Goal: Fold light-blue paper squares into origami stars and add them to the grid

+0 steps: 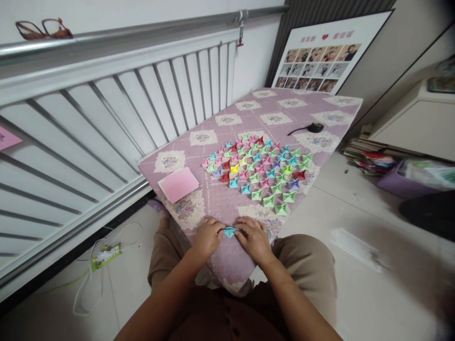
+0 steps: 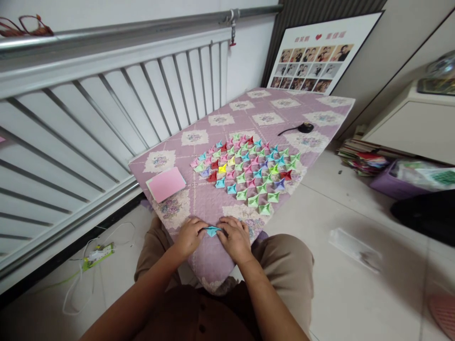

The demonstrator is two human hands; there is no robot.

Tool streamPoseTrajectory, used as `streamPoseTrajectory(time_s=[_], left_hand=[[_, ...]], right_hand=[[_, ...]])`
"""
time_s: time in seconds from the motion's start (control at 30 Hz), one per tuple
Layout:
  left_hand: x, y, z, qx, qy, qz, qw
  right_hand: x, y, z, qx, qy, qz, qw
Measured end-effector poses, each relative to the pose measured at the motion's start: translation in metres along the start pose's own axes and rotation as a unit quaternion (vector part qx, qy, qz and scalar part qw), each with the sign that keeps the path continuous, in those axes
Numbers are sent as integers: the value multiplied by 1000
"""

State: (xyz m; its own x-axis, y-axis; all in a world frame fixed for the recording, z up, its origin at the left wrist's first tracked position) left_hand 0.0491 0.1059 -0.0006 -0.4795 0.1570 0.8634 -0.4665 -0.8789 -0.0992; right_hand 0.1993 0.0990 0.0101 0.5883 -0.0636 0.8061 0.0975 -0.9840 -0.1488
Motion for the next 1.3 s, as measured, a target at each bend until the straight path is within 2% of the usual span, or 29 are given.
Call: streamPoseTrajectory(time_s=[0.17,0.4,0.63,0.93,1.3], left_hand=[[3,-2,1,3,-11,15,1000],[6,-2,4,7,7,21,1000],[7,3,-5,76,12,49,996],[7,0,0,58,19,37,997],[6,-2,9,-2,32,-18,999]], right_hand=[[0,0,4,-22,-19,5,1000],[-2,-1,3,-20,-18,-4,1000],[-1,-4,1,-31,-11,12,999],[2,-2,-3,-13,-31,13,999],[-4,-3,5,-46,-78,-18,996]])
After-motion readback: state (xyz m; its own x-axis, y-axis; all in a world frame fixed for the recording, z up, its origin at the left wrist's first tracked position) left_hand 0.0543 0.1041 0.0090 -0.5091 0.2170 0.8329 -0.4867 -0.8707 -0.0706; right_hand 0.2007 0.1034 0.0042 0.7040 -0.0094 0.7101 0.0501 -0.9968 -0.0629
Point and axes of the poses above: each hand's wrist, its own y-axis away from the middle knuckle, its own x-axis out of the back of the hand, z = x × y, the point moved 8 cm from there along -y, towards the middle knuckle, and after that the axes turned 9 degrees about -x, right-handed, at the moved point
